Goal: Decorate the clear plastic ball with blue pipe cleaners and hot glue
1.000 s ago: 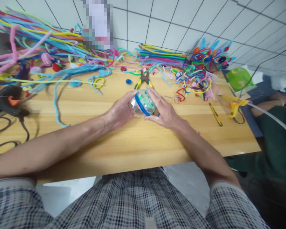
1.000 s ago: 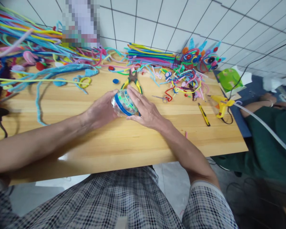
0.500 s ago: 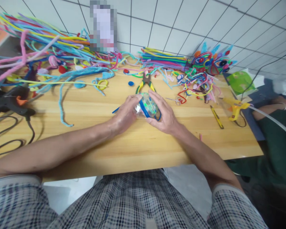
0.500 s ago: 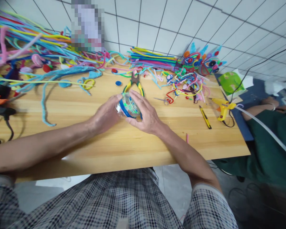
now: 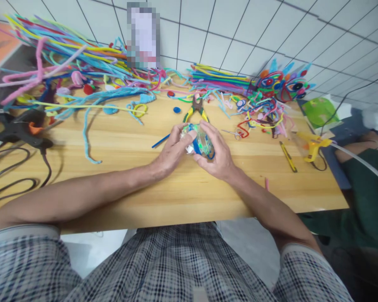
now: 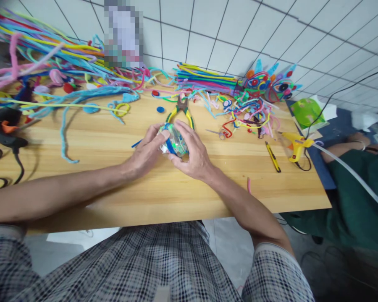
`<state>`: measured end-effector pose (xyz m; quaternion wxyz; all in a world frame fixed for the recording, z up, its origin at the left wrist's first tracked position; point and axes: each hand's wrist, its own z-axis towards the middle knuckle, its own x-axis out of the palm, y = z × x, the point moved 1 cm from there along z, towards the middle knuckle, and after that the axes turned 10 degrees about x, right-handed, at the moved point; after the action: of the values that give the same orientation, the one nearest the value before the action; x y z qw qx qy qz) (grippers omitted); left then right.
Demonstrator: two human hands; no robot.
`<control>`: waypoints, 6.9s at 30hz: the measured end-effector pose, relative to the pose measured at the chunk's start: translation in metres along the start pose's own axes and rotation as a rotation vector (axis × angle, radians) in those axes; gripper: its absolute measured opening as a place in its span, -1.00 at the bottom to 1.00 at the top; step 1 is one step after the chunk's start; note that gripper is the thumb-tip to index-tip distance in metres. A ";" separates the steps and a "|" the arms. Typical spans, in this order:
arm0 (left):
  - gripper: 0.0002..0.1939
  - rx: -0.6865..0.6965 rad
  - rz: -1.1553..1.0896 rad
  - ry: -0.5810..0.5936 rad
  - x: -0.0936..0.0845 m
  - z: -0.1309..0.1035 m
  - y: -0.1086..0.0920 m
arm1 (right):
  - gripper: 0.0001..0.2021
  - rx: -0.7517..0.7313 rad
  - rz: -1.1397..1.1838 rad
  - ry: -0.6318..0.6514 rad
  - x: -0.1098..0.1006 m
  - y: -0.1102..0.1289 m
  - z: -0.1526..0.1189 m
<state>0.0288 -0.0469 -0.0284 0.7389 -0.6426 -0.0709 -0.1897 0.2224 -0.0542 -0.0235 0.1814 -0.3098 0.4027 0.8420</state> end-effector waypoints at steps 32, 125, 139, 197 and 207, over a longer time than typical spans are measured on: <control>-0.42 0.569 0.621 0.279 -0.024 -0.001 0.004 | 0.04 0.051 -0.013 -0.039 0.018 -0.008 -0.013; -0.45 0.712 0.716 0.372 -0.024 0.011 0.008 | -0.88 0.326 0.158 0.080 -0.055 0.025 0.019; -0.45 0.736 0.707 0.357 -0.024 0.012 0.010 | -0.86 0.334 0.169 0.071 -0.051 0.023 0.018; -0.43 0.730 0.729 0.389 -0.024 0.010 0.007 | -0.86 0.288 0.167 0.058 -0.048 0.024 0.013; -0.43 0.730 0.744 0.400 -0.025 0.010 0.004 | -0.86 0.396 0.292 0.089 -0.046 0.025 0.014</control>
<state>0.0086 -0.0318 -0.0395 0.9297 -0.2784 0.2412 0.0025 0.2377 -0.0611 0.0278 0.0969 -0.2437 0.6079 0.7495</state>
